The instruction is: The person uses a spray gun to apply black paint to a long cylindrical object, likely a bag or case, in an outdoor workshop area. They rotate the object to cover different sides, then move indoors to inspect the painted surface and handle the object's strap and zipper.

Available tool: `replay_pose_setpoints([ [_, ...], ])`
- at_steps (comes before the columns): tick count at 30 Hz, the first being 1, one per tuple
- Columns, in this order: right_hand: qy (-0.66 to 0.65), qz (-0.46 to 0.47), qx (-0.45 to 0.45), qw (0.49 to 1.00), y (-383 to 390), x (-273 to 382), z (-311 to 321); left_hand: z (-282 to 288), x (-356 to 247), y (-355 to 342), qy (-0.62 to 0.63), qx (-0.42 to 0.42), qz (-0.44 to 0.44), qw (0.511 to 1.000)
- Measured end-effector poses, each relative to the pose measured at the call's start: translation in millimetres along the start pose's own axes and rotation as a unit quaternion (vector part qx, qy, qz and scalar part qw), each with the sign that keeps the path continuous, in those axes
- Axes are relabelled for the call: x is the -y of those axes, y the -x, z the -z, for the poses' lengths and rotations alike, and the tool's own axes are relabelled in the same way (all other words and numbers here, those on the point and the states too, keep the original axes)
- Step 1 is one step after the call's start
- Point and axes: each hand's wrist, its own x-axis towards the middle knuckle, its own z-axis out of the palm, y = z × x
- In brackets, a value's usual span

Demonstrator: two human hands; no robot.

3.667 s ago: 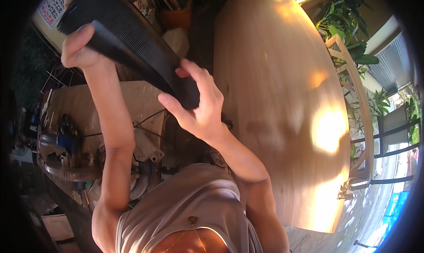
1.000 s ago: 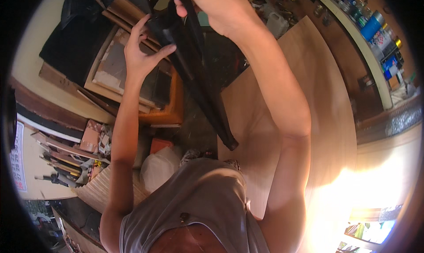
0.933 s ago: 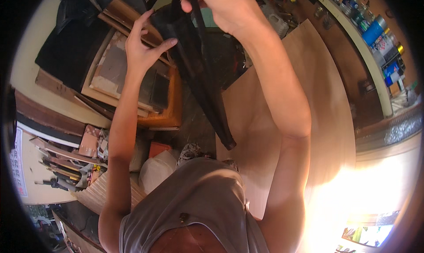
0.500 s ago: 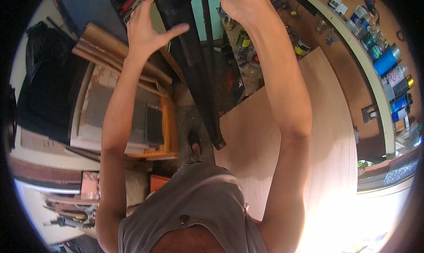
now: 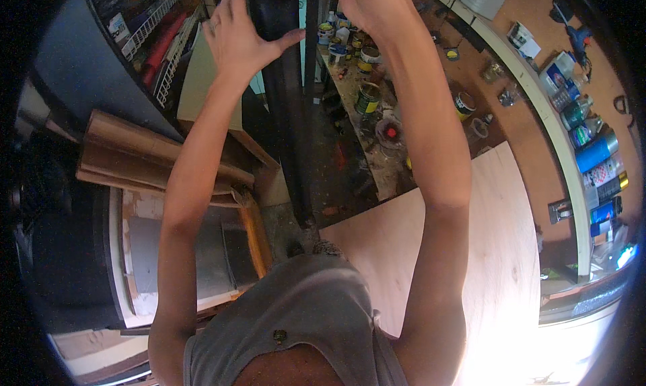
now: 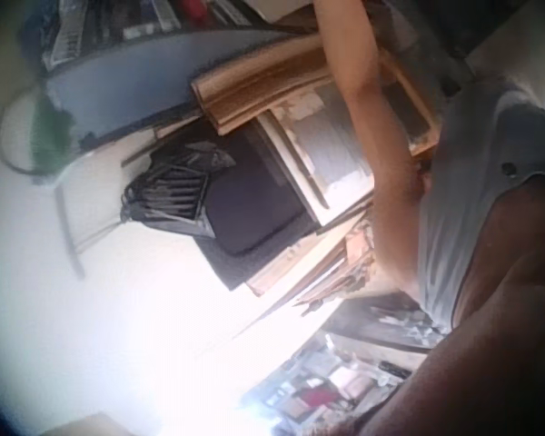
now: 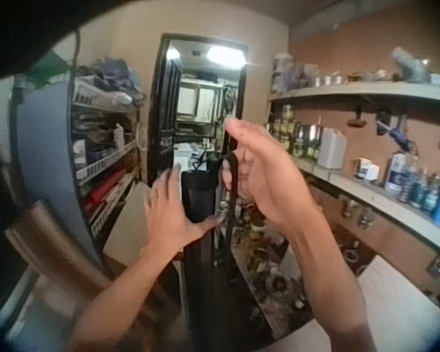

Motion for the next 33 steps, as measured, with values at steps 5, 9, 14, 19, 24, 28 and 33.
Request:
replay_pose_setpoints([
  [5, 0.055, 0.007, 0.025, 0.998, -67, -43, 32, -57, 39, -32, 0.038, -0.011, 0.021, 0.999],
  [9, 0.069, 0.011, 0.044, 0.997, -111, -78, 54, -116, 79, -50, -0.074, -0.016, -0.044, 0.996],
  [14, 0.064, 0.033, 0.059, 0.996, -176, -131, 91, -185, 113, -75, -0.048, -0.064, -0.058, 0.995],
  [19, 0.021, -0.022, 0.057, 0.998, -253, -179, 138, -272, 165, -112, 0.037, -0.083, -0.057, 0.994],
  [24, 0.006, -0.013, 0.086, 0.996, -330, -221, 177, -339, 191, -155, -0.028, -0.107, -0.097, 0.989],
  [28, 0.013, -0.004, 0.069, 0.998, -390, -261, 200, -396, 240, -179, 0.449, -0.098, 0.099, 0.882],
  [33, 0.069, 0.007, 0.002, 0.998, -462, -311, 225, -442, 296, -199, 0.869, -0.038, 0.273, 0.410],
])
